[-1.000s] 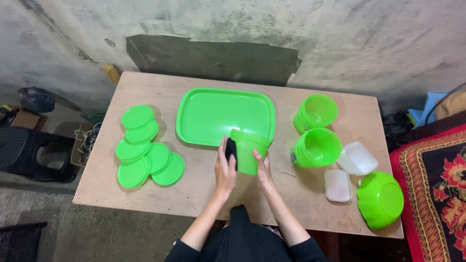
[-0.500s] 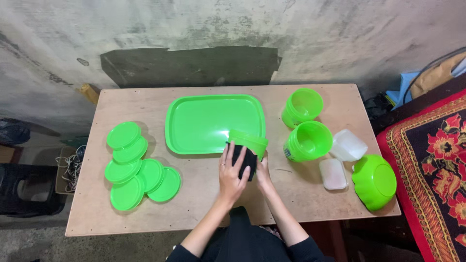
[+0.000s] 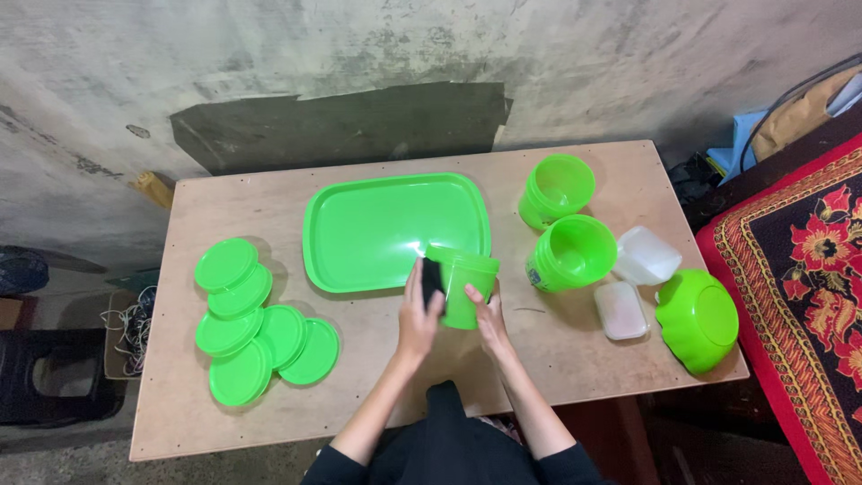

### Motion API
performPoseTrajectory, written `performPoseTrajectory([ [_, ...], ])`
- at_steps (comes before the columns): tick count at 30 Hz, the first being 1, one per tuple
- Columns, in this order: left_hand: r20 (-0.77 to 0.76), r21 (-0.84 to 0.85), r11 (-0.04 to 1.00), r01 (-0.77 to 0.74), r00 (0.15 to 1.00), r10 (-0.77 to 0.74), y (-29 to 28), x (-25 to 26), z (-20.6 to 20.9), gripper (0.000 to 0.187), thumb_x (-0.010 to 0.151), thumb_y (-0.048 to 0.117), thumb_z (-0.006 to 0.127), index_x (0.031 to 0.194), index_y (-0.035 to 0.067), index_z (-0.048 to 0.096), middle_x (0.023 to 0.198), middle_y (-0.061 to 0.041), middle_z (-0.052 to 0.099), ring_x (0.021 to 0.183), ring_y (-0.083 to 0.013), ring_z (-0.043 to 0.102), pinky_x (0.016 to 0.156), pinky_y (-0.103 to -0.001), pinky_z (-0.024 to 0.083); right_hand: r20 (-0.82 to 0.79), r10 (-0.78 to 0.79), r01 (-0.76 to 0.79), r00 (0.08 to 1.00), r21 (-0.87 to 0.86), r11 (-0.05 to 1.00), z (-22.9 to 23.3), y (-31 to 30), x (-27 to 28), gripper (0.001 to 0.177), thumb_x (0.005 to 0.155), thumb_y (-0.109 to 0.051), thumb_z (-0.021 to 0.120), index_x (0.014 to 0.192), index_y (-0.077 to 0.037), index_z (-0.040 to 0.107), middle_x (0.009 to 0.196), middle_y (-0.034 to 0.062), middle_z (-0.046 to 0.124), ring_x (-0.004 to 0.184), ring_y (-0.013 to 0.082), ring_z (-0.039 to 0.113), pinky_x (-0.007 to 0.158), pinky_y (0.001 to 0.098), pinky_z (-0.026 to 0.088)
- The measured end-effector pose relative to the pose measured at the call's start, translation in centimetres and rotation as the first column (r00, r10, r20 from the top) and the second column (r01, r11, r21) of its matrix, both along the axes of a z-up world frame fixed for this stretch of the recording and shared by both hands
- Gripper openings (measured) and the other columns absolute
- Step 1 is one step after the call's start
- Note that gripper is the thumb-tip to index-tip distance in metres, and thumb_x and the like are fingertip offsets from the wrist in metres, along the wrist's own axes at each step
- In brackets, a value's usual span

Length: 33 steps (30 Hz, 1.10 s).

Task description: The person wipes a green plastic tray and several green plastic cups with a black cloth. They wipe the tray's top and bottom surfaces, then handle each cup individually, wiping the exterior and interior before placing them on the tray.

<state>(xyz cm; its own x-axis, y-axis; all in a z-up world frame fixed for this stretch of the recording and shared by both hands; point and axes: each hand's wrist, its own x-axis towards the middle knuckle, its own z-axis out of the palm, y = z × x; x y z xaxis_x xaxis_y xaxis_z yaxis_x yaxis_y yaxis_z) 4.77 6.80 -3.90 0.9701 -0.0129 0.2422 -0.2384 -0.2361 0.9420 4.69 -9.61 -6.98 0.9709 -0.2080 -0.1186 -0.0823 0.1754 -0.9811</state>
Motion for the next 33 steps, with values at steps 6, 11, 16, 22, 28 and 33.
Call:
performPoseTrajectory([
  [6, -0.126, -0.119, 0.993, 0.001, 0.992, -0.016, 0.2, 1.3, 1.1, 0.065, 0.104, 0.036, 0.05, 0.153, -0.007, 0.041, 0.156, -0.029, 0.044, 0.143, -0.0426, 0.045, 0.118, -0.044, 0.036, -0.086, 0.142, -0.12, 0.986, 0.226, 0.967, -3.6, -0.7, 0.7, 0.077, 0.096, -0.061, 0.053, 0.144, -0.001, 0.052, 0.127, 0.0109, 0.062, 0.116, 0.0202, 0.059, 0.097, 0.0357, 0.049],
  [11, 0.251, 0.244, 0.968, 0.065, 0.959, -0.128, 1.0, -0.8, 4.2, 0.068, 0.099, 0.038, 0.053, 0.153, -0.002, 0.046, 0.163, -0.024, 0.038, 0.151, -0.0402, 0.036, 0.123, -0.046, 0.03, -0.152, 0.134, -0.07, 0.979, 0.369, 0.927, -5.8, -0.7, 0.7, 0.076, 0.091, -0.066, 0.049, 0.14, -0.009, 0.054, 0.128, 0.0069, 0.066, 0.114, 0.017, 0.065, 0.095, 0.0323, 0.053],
  [16, 0.139, -0.248, 0.947, 0.202, 0.975, -0.171, 1.7, 1.3, 1.5, 0.062, 0.104, 0.037, 0.046, 0.151, -0.004, 0.051, 0.168, -0.018, 0.039, 0.154, -0.0316, 0.041, 0.125, -0.041, 0.033, -0.036, 0.16, -0.107, 0.986, 0.598, 0.794, -4.9, 0.1, -0.2, 0.084, 0.094, -0.077, 0.044, 0.144, -0.01, 0.054, 0.121, 0.0096, 0.069, 0.099, 0.0203, 0.068, 0.063, 0.0335, 0.051],
  [22, -0.612, -0.585, 0.707, -0.398, 0.789, -0.063, -0.7, 1.3, -6.9, 0.058, 0.105, 0.04, 0.047, 0.141, -0.004, 0.055, 0.145, -0.021, 0.058, 0.129, -0.0269, 0.057, 0.105, -0.036, 0.046, -0.089, 0.117, -0.04, 0.989, 0.6, 0.799, -3.3, 0.8, -0.1, 0.09, 0.085, -0.077, 0.046, 0.145, -0.01, 0.045, 0.13, 0.0111, 0.063, 0.112, 0.0247, 0.066, 0.088, 0.0456, 0.059],
  [28, -0.581, -0.757, 0.53, -0.382, 0.764, -0.279, 2.7, 2.2, -7.9, 0.057, 0.102, 0.042, 0.049, 0.139, 0.0, 0.057, 0.136, -0.006, 0.064, 0.123, -0.0171, 0.059, 0.104, -0.033, 0.045, 0.361, 0.107, -0.026, 0.926, -0.222, 0.975, -0.4, -0.9, 0.3, 0.104, 0.075, -0.049, 0.088, 0.153, -0.002, 0.036, 0.146, 0.0154, 0.053, 0.133, 0.0284, 0.054, 0.111, 0.0424, 0.047],
  [33, -0.139, -0.197, 0.979, -0.045, 0.99, 0.017, 4.2, 2.7, -1.2, 0.057, 0.105, 0.04, 0.049, 0.141, -0.004, 0.054, 0.137, -0.013, 0.061, 0.123, -0.0242, 0.061, 0.106, -0.037, 0.046, 0.387, 0.2, 0.093, 0.9, -0.62, 0.779, 3.7, -1.1, -0.9, 0.124, 0.055, -0.037, 0.097, 0.153, 0.0, 0.031, 0.147, 0.02, 0.049, 0.135, 0.0332, 0.051, 0.112, 0.0442, 0.044],
])
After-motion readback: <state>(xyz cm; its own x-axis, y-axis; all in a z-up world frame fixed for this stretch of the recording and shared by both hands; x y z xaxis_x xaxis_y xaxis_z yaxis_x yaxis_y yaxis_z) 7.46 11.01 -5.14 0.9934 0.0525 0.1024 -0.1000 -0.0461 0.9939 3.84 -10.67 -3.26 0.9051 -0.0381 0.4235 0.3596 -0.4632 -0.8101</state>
